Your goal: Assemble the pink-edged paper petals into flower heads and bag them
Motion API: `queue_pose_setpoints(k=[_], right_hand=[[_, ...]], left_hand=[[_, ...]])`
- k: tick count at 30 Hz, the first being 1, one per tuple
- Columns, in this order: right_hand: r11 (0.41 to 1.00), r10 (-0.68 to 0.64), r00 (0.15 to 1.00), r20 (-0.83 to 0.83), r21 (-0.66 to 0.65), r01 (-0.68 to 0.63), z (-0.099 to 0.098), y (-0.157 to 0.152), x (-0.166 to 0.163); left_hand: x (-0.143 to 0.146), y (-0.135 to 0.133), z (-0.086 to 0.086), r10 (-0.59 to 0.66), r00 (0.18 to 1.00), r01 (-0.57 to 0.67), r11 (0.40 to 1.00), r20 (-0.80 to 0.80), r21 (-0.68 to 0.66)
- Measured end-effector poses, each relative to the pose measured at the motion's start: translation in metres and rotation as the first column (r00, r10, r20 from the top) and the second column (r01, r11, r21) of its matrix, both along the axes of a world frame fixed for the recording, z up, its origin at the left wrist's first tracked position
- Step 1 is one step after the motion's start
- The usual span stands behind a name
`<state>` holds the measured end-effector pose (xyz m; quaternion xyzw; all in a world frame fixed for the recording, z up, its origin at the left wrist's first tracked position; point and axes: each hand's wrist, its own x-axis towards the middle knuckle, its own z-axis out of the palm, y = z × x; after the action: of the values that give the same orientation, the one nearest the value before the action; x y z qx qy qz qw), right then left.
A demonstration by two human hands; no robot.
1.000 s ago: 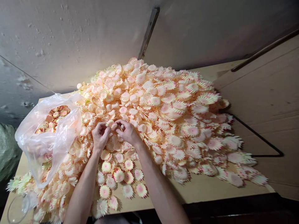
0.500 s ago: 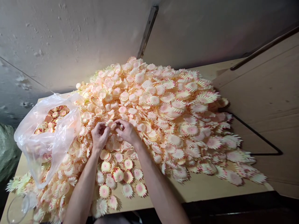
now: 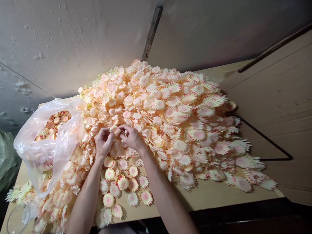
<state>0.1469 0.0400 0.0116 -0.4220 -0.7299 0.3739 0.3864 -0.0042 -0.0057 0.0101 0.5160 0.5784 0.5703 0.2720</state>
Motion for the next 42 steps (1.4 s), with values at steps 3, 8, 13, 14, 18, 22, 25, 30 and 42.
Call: queue_pose_setpoints(k=[3, 8, 13, 14, 18, 22, 25, 30, 42], right_hand=[[1.0, -0.007, 1.0, 0.007, 0.007, 0.007, 0.0008, -0.0003, -0.0003], [1.0, -0.008, 1.0, 0.019, 0.001, 0.008, 0.0011, -0.0001, -0.0007], [1.0, -0.006, 1.0, 0.015, 0.003, 0.006, -0.0004, 0.0005, -0.0005], [1.0, -0.005, 1.0, 0.013, 0.005, 0.005, -0.0007, 0.0006, -0.0004], [1.0, -0.003, 1.0, 0.009, 0.009, 0.003, -0.0016, 0.0007, -0.0006], [1.0, -0.002, 1.0, 0.014, -0.001, 0.002, -0.0016, 0.0004, -0.0009], [1.0, -0.002, 1.0, 0.009, 0.003, 0.002, -0.0015, 0.0001, -0.0009], [1.0, -0.005, 1.0, 0.017, 0.009, 0.005, -0.0019, 0.0, -0.0007], [1.0, -0.002, 1.0, 0.013, -0.005, 0.002, 0.0005, -0.001, -0.0004]], left_hand=[[0.0, 0.0003, -0.0005, -0.002, 1.0, 0.002, 1.0, 0.004, -0.005], [0.0006, 0.0003, 0.0004, 0.005, 1.0, -0.005, 1.0, 0.021, -0.014], [0.0009, -0.0006, 0.0017, 0.007, 1.0, -0.007, 1.0, 0.018, -0.008], [0.0008, -0.0006, 0.0016, 0.006, 1.0, -0.006, 1.0, 0.017, -0.007], [0.0003, -0.0005, 0.0004, 0.002, 1.0, -0.002, 1.0, 0.017, -0.008], [0.0006, -0.0001, 0.0006, 0.004, 1.0, -0.004, 1.0, 0.014, -0.009], [0.0009, -0.0001, 0.0018, 0.001, 1.0, -0.001, 1.0, 0.007, -0.004], [0.0002, -0.0001, 0.0009, 0.005, 1.0, -0.005, 1.0, -0.006, 0.004], [0.0, -0.0003, -0.0005, -0.005, 1.0, 0.005, 1.0, -0.013, -0.002]])
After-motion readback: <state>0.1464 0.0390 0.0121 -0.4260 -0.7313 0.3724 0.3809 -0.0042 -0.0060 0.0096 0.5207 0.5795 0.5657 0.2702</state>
